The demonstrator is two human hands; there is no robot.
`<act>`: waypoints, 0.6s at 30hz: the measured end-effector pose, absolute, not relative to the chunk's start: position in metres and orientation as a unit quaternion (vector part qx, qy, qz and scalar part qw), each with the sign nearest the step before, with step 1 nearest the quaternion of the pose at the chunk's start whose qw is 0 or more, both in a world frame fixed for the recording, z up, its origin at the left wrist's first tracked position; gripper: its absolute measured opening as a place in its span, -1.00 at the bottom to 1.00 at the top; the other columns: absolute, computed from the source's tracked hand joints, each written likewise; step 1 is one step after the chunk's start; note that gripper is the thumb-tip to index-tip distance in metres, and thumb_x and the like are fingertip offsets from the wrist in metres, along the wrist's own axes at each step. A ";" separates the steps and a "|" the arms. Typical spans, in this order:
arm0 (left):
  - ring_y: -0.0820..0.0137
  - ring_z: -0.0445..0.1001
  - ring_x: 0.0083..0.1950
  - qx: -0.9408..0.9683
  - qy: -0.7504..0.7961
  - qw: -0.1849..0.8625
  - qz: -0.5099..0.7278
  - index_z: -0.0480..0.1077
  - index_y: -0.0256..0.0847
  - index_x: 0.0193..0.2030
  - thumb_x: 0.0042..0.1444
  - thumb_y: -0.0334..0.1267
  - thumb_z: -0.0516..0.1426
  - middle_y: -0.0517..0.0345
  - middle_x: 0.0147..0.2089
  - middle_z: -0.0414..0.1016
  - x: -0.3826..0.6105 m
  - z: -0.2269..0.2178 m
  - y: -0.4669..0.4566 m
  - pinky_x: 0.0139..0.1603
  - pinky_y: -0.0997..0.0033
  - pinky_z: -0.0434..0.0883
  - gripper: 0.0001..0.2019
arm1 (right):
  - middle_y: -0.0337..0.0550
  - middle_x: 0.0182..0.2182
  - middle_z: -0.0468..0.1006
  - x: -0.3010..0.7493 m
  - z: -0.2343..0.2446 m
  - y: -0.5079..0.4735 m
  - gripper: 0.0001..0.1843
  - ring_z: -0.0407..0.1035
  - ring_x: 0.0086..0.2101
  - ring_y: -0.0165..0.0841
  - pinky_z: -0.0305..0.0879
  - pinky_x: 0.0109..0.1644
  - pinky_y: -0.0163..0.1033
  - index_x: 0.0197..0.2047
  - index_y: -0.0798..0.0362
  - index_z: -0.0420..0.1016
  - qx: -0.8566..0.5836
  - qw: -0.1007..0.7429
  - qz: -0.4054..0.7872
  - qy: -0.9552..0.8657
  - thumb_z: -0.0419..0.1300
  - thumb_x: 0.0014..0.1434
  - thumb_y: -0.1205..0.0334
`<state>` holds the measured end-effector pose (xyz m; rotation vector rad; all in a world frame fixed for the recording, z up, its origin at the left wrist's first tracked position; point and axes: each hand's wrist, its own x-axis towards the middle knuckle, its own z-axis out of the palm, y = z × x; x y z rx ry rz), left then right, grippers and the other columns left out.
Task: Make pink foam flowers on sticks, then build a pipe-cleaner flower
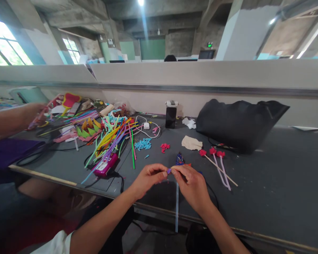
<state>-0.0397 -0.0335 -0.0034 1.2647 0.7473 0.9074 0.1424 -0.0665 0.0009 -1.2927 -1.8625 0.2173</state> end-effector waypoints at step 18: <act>0.53 0.39 -0.48 0.397 0.279 0.763 0.427 0.49 -0.29 -0.32 -0.08 -0.19 0.36 0.13 -0.36 0.53 -0.049 0.003 -0.029 -0.51 0.51 0.19 -0.74 | -0.21 -0.35 0.62 0.137 -0.003 -0.069 -0.83 0.50 -0.33 -0.37 0.32 -0.19 -0.30 -0.21 0.02 0.53 -0.492 0.406 0.005 -0.770 0.10 0.30 0.27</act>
